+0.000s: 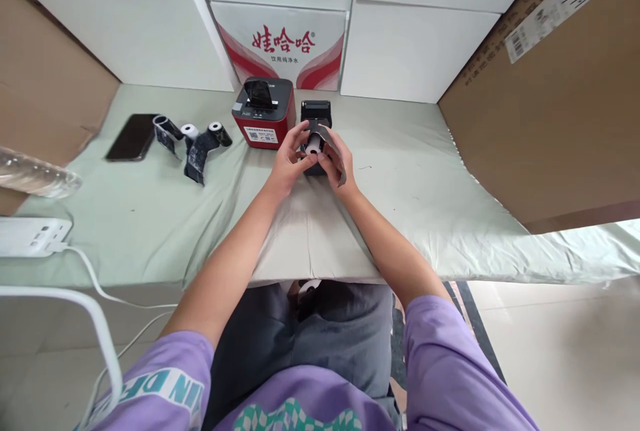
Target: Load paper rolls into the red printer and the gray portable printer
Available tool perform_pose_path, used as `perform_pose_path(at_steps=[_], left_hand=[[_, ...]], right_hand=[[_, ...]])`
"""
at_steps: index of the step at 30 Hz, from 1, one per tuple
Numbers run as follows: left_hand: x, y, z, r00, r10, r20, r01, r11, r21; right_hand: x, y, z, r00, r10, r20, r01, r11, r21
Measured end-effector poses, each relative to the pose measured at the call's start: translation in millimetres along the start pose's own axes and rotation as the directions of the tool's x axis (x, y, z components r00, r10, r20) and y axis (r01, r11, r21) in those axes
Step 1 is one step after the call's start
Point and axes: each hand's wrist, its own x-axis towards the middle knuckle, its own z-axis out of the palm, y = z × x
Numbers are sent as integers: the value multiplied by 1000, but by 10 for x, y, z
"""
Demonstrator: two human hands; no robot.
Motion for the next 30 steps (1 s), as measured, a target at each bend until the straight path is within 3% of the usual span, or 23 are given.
perform_pose_path(at_steps=[4, 9, 14, 17, 19, 21, 23, 26, 30], left_hand=[[-20, -7, -8, 994, 42, -99, -32, 994, 105], [-14, 141, -74, 961, 117, -252, -41, 957, 287], [33, 178, -182, 879, 186, -439, -27, 939, 343], [58, 151, -235, 823, 223, -523, -37, 939, 343], [56, 147, -240, 808, 230, -543, -34, 937, 346], [32, 160, -212, 819, 224, -528, -19, 930, 366], [-8, 186, -159, 856, 211, -472, -6, 917, 399], [-71, 222, -71, 913, 207, -351, -32, 895, 446], [-112, 213, 2, 943, 217, -251, -77, 879, 471]], right_hand=[[3, 75, 15, 994, 46, -100, -37, 995, 89], [11, 188, 51, 996, 54, -72, -48, 995, 84], [34, 27, 108, 986, 124, -115, -120, 992, 37], [30, -68, 140, 965, 58, -254, -70, 997, -37], [15, -133, 161, 966, -45, -255, 10, 991, -136], [-3, -201, 187, 981, -95, -167, 61, 978, -197], [-14, -257, 222, 993, -40, -112, 20, 984, -176], [-15, -286, 266, 979, 106, -172, -124, 988, -97], [-19, -255, 273, 949, 166, -268, -184, 982, -45]])
